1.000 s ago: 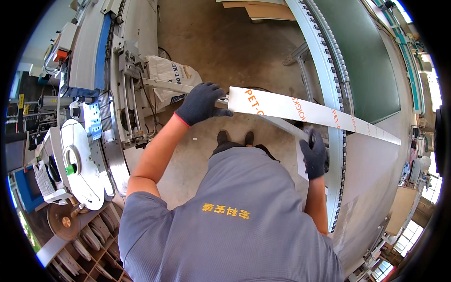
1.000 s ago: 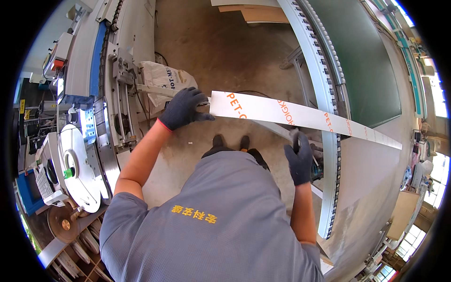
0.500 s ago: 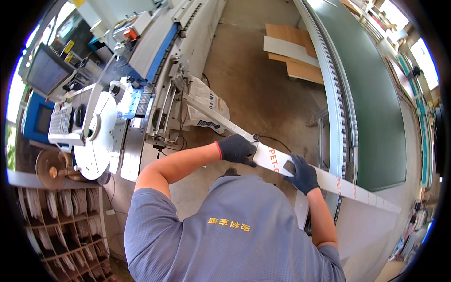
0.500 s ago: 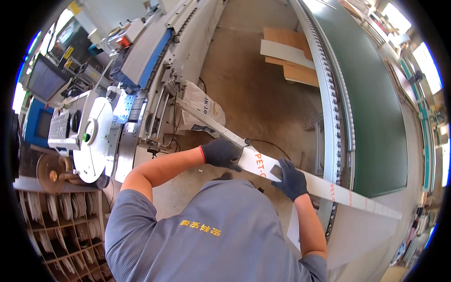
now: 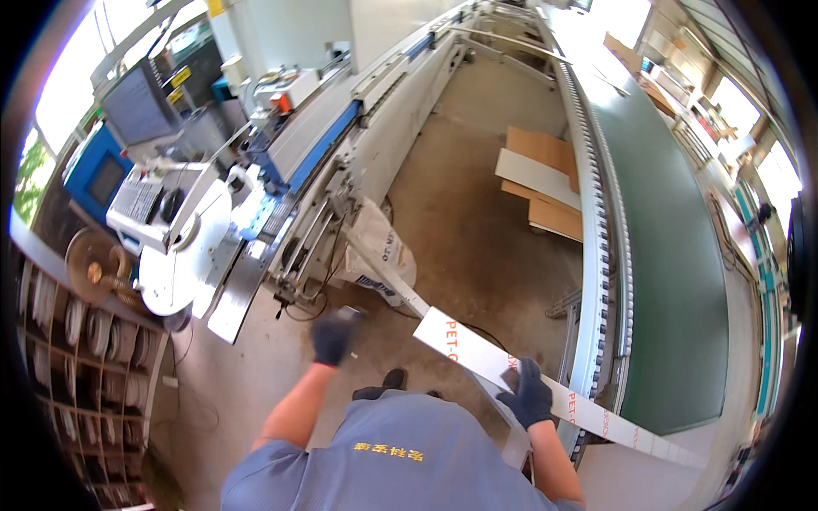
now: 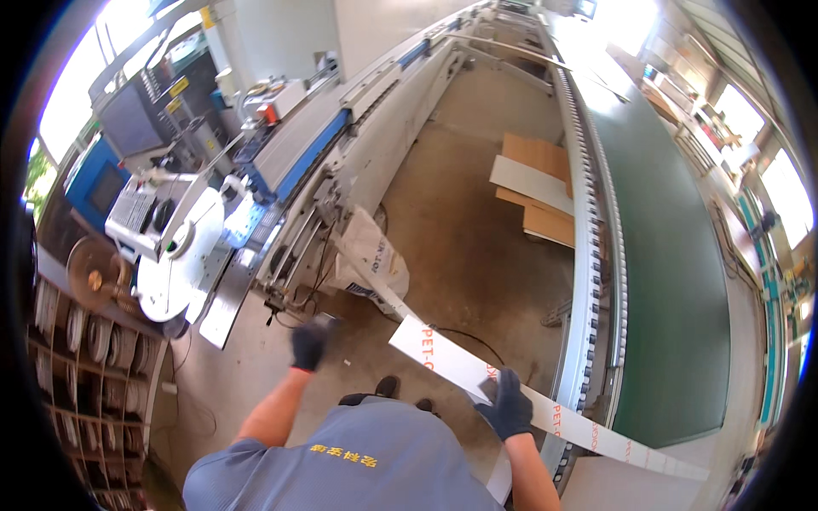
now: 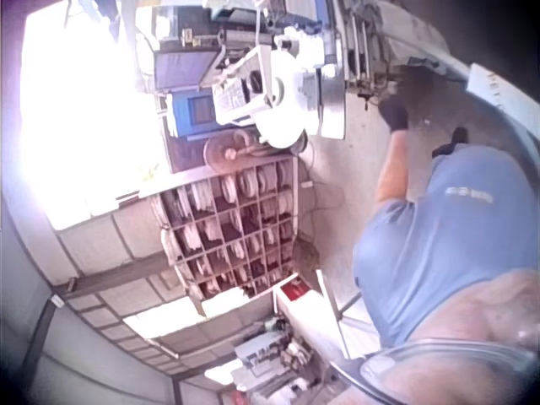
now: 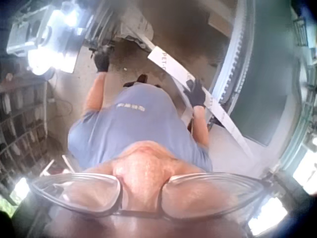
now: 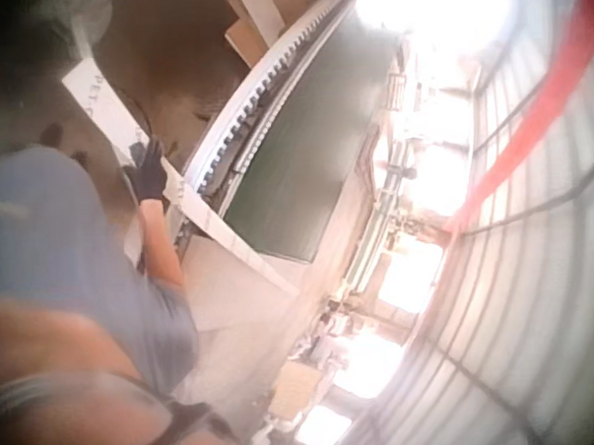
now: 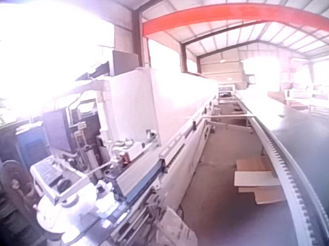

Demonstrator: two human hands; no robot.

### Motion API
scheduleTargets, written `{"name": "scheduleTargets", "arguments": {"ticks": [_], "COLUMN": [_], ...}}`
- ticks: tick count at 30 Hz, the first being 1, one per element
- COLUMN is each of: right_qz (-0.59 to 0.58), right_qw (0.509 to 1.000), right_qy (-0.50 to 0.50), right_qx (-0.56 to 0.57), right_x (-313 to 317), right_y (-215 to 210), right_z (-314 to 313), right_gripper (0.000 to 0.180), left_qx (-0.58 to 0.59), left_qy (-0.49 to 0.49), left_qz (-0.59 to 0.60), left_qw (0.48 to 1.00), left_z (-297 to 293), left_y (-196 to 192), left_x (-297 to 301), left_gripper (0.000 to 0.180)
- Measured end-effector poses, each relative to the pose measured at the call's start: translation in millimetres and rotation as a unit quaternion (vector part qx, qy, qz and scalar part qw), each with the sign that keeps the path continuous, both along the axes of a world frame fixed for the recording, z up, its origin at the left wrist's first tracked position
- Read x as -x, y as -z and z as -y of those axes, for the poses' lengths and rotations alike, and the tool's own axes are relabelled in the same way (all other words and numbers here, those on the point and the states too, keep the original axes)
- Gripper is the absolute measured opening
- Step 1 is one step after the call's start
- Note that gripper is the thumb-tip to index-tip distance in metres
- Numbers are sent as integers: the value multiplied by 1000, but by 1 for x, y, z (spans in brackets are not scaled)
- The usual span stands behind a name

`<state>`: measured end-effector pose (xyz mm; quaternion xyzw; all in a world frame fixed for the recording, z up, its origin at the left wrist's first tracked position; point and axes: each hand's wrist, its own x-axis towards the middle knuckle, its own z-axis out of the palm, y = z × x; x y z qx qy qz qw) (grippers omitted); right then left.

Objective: The person repeatedly picks up long white plastic sheets from a stack on the floor and feeds them into a processing machine. They guide the sheets through the machine's rollers and then retrieve them from the output side, placing them onto a growing pile.

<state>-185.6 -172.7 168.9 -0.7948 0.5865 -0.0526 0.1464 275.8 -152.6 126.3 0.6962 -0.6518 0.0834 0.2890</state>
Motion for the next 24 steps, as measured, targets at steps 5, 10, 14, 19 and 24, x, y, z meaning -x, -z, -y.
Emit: {"name": "scheduleTargets", "arguments": {"ticks": [5, 10, 14, 19, 24], "right_qz": [-61, -71, -99, -104, -82], "right_qw": [994, 994, 992, 979, 978], "right_qy": [58, 11, -34, -129, -169], "right_qx": [-70, -79, -70, -118, -93], "right_x": [39, 7, -88, -235, -329], "right_y": [-12, -27, -28, -46, -40], "right_z": [6, 29, 50, 80, 85], "right_gripper": [88, 86, 89, 87, 84], "left_qx": [-51, -59, -121, -116, -22], "left_qy": [-298, -161, 208, 171, 22], "left_qz": [-361, -609, -449, -871, -898], "left_qw": [882, 774, 860, 445, 438], "left_z": [-64, -110, -59, -6, 13], "left_y": [-43, 50, 14, 3, -5], "left_x": [-113, -99, 8, -19, -98], "left_gripper": [29, 40, 35, 38, 37]}}
